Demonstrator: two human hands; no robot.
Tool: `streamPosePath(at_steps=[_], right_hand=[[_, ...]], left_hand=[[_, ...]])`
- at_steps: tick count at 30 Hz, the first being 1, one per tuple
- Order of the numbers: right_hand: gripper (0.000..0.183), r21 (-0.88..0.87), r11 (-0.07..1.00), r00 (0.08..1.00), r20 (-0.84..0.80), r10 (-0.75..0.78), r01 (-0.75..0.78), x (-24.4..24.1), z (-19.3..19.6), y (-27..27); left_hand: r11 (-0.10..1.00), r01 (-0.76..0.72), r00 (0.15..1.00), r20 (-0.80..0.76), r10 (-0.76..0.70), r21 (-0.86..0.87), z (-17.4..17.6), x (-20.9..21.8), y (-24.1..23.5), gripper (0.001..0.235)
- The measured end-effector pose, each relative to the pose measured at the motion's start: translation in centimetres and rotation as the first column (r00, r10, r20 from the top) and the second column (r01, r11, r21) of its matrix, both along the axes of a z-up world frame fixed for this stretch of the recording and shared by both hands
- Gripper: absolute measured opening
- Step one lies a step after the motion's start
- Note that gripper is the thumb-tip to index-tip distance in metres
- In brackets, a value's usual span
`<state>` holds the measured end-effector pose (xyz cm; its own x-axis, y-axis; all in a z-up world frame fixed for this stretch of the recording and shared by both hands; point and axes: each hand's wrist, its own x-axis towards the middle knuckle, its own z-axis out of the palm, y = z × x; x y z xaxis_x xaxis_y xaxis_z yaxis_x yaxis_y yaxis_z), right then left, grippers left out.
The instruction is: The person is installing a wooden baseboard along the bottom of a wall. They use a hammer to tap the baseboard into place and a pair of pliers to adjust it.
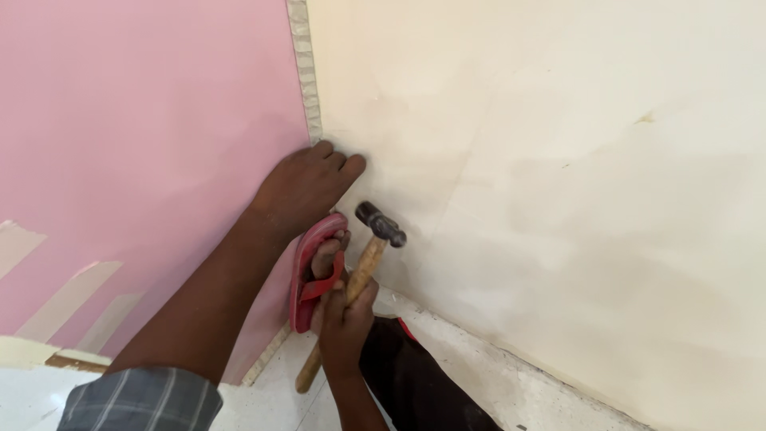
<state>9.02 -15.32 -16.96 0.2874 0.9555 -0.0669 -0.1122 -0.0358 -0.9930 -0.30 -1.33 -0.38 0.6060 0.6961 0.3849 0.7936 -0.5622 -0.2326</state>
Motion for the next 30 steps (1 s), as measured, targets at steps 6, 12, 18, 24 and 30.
streamPosePath(at_steps=[6,12,18,24,30], right_hand=[[0.044,0.045,0.997,0.996,0.048,-0.069,0.067,1.2,1.5,-1.9],[0.05,0.288,0.956,0.995,0.063,-0.08,0.059,0.9,2.4,-3.3],[0.045,0.025,1.0,0.99,-0.142,-0.003,0.007,-0.1,0.3,-2.8],[0.044,0.08,0.997,0.995,0.095,-0.027,0.02,0.3,-0.6,-1.5],[0.038,0.139,0.99,0.989,0.147,-0.02,0.0,0.2,-0.5,-0.3]], left_hand=[[0.965,-0.252,0.967,0.064,0.248,0.071,-2.4,-1.2,-5.7,0.055],[0.7,-0.404,0.855,0.028,0.517,-0.589,-3.4,-0.7,-6.3,0.098],[0.758,-0.313,0.856,0.176,0.486,-0.573,-5.6,-0.8,-6.3,0.096],[0.714,-0.382,0.801,0.175,0.572,-0.587,-8.1,-0.4,-5.6,0.091],[0.851,-0.344,0.839,0.277,0.468,-0.397,-10.0,-0.7,-5.4,0.09]])
